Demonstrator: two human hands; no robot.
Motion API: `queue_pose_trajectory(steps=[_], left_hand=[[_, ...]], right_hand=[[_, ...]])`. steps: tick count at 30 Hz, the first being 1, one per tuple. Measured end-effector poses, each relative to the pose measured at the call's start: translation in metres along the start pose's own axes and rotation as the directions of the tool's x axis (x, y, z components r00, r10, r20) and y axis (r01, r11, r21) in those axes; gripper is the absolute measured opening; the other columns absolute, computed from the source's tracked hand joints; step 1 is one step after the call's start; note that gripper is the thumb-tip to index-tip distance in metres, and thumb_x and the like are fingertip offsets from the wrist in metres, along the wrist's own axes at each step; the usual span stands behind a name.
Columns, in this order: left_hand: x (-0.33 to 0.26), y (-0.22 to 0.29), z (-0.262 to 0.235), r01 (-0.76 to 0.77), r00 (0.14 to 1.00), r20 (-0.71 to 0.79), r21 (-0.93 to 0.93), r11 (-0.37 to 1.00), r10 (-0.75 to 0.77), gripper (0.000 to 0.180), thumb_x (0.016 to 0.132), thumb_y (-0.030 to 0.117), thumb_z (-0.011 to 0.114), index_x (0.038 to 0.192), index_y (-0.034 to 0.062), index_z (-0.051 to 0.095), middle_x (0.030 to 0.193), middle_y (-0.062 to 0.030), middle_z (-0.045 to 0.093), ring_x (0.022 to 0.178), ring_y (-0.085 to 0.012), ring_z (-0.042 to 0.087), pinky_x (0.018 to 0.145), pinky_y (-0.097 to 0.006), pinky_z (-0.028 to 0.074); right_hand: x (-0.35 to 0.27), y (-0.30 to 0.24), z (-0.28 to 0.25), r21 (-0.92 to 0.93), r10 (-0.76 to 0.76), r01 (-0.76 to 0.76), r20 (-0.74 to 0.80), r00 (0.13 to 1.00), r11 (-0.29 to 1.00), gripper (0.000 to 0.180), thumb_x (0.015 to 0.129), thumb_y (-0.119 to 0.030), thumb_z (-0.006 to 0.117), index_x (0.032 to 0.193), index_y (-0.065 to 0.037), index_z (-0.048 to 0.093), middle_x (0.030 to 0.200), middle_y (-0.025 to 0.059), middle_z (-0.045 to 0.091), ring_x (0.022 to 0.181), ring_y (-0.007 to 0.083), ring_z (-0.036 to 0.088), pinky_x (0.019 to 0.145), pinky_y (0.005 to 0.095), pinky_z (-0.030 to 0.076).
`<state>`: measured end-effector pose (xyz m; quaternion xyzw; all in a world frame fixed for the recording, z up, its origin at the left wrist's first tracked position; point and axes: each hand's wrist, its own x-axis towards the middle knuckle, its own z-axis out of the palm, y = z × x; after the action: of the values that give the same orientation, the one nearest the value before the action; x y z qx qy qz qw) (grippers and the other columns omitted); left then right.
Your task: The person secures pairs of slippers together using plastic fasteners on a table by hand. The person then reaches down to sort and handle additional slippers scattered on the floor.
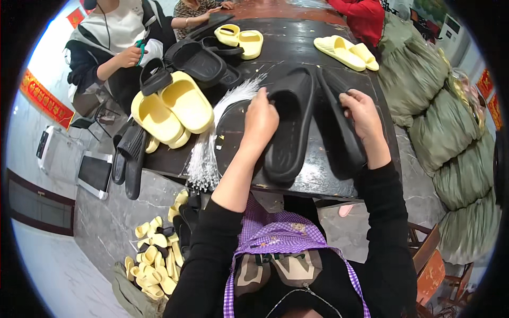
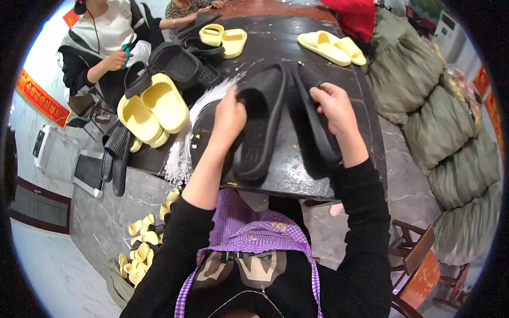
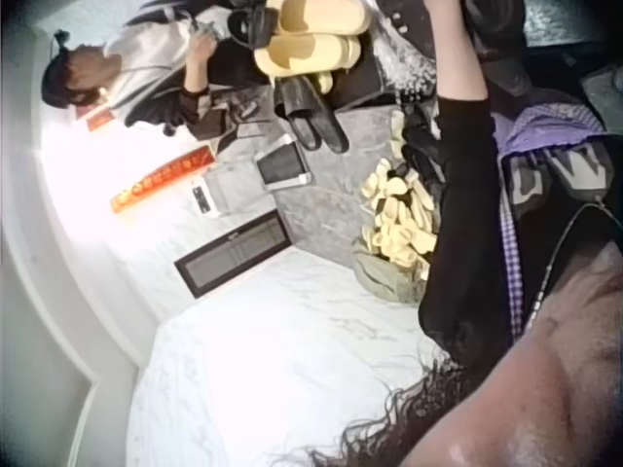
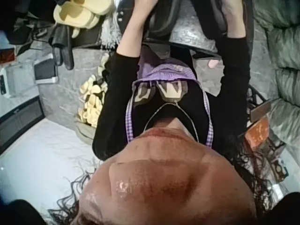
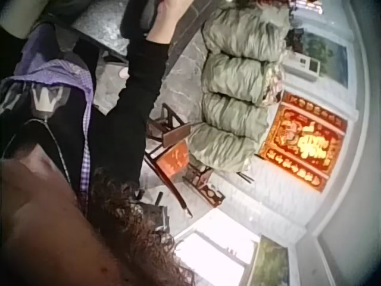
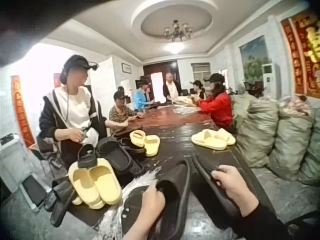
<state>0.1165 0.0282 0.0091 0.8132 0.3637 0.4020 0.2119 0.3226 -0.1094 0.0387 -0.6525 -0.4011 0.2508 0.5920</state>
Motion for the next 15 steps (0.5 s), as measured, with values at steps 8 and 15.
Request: queue_pose_trajectory(steps=[8,15], left_hand=[[-0.016,0.001,-0.022,-0.287,0.958,-0.025,-0.009,0.958,0.287,0.043,0.076,0.010,0.060,0.114,-0.0039,0.049,0.120,-0.0236,0.045,0.110,-0.0405,0.045,0.091,-0.044,0.038],[-0.018,-0.037,-0.103,-0.288,0.941,0.071,0.681,0.674,0.330,0.040,0.073,0.018,0.067,0.110,0.0083,0.055,0.120,-0.0160,0.047,0.112,-0.0338,0.041,0.091,-0.050,0.033]], right_hand=[[-0.011,-0.003,0.020,-0.441,-0.198,0.236,0.132,0.971,0.866,0.021,0.080,-0.015,0.055,0.084,0.005,0.063,0.068,0.0144,0.063,0.062,0.0218,0.062,0.060,0.0305,0.047],[-0.017,-0.010,0.025,-0.384,-0.236,0.276,0.149,0.960,0.881,0.020,0.079,-0.014,0.055,0.082,0.004,0.063,0.069,0.0170,0.063,0.064,0.0255,0.063,0.060,0.0325,0.047]])
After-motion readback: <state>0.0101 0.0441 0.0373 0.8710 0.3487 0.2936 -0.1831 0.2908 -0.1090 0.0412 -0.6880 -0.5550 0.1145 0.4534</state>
